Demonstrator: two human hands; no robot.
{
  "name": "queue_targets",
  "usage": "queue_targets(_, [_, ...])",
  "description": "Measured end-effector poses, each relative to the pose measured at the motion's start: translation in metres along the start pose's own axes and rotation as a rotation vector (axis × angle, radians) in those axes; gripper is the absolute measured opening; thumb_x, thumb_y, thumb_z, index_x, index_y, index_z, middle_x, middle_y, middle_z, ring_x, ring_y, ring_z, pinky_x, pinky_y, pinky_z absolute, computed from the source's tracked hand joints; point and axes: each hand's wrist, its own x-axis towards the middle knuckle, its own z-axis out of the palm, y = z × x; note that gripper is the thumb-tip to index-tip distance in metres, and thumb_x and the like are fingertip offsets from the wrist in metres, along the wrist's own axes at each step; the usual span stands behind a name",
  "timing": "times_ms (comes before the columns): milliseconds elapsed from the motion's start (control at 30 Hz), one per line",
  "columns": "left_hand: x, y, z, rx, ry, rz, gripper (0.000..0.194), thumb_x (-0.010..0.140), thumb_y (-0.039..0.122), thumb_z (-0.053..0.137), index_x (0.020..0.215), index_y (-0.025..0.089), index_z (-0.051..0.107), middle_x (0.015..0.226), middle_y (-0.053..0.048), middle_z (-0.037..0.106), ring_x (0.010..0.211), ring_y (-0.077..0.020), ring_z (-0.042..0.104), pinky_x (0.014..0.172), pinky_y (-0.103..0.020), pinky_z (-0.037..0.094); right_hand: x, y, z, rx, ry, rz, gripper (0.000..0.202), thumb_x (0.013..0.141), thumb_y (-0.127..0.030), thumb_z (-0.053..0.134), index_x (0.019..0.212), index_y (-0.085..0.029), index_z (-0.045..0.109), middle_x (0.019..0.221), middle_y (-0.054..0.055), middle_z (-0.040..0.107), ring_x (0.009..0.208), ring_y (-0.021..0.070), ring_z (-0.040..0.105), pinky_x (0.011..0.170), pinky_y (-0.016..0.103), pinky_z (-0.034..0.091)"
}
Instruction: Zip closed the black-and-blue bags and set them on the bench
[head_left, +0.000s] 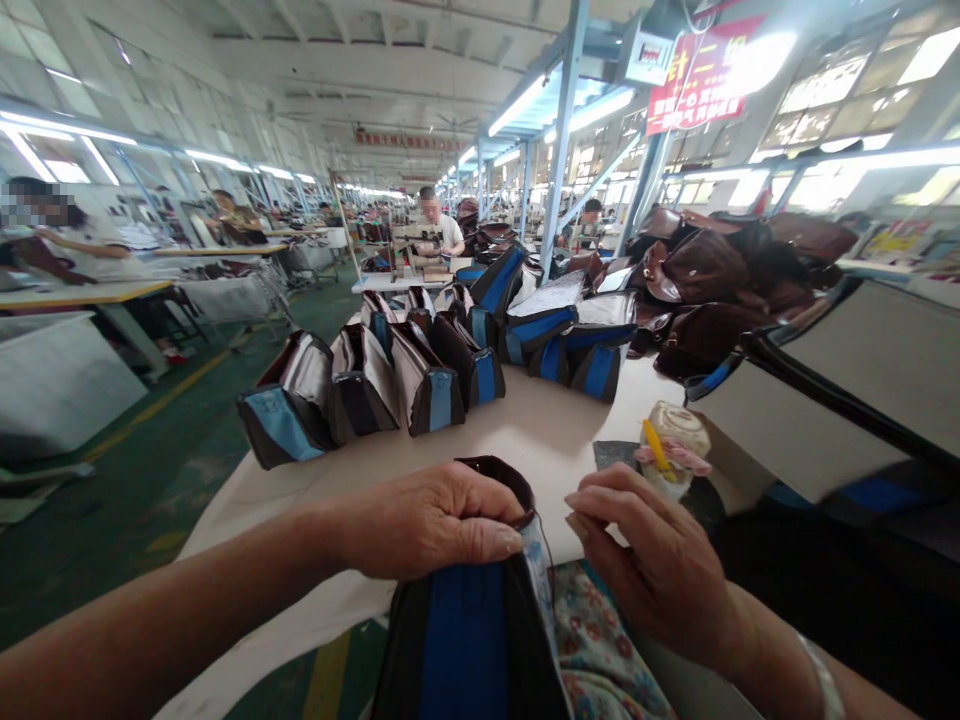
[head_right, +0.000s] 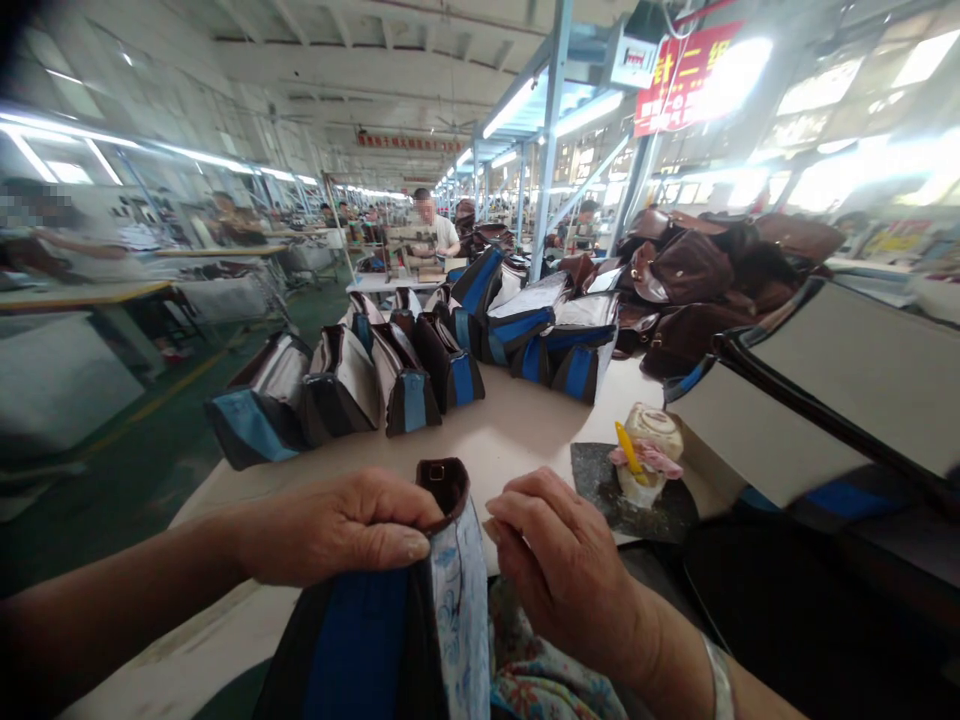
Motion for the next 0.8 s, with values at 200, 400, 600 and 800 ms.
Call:
queue_targets(200, [0.0,-0.001,0.0,0.004,0.001,0.007,0.044,0.098,0.056,0.051,0.086,0.015,0.059,0.076,0.002,0.042,0.071,-0.0137,0.039,0.061,-0.024,0.033,0.008,-0.008,0.009,-0.038,-0.036,-0.147,0.021,0.099,-0.008,0.054,0.118,-0.013,0.061,0.098,0.011,0.072,0.089,0.0214,0.068,0.089,0.037,0.057])
queue_targets(400, [0.001,0.002,-0.001,0.025,-0.022,0.032,0.044,0.098,0.055,0.05,0.074,0.018,0.044,0.073,0.004,0.034,0.067,-0.0116,0.035,0.058,-0.023,0.031,0.011,-0.001,0.006,-0.15,-0.133,-0.246,0.026,0.101,-0.007,0.043,0.12,-0.008,0.06,0.098,0.013,0.071,0.088,0.023,0.066,0.087,0.04,0.058])
queue_targets(600, [0.001,0.002,0.002,0.041,0.005,0.026,0.039,0.098,0.051,0.051,0.078,0.018,0.049,0.074,0.004,0.039,0.067,-0.0119,0.038,0.058,-0.023,0.032,0.026,-0.012,0.0,-0.304,-0.192,-0.393,0.037,0.101,-0.009,0.031,0.095,-0.009,0.067,0.077,0.013,0.064,0.067,0.0234,0.055,0.055,0.037,0.05])
queue_targets(800, [-0.002,0.002,0.004,0.058,-0.021,0.031,0.042,0.098,0.053,0.051,0.076,0.018,0.046,0.071,0.004,0.036,0.066,-0.0118,0.035,0.057,-0.024,0.029,0.013,-0.012,0.007,-0.241,-0.204,-0.374,0.032,0.098,-0.006,0.035,0.086,-0.013,0.064,0.073,0.011,0.059,0.069,0.0243,0.052,0.059,0.037,0.047])
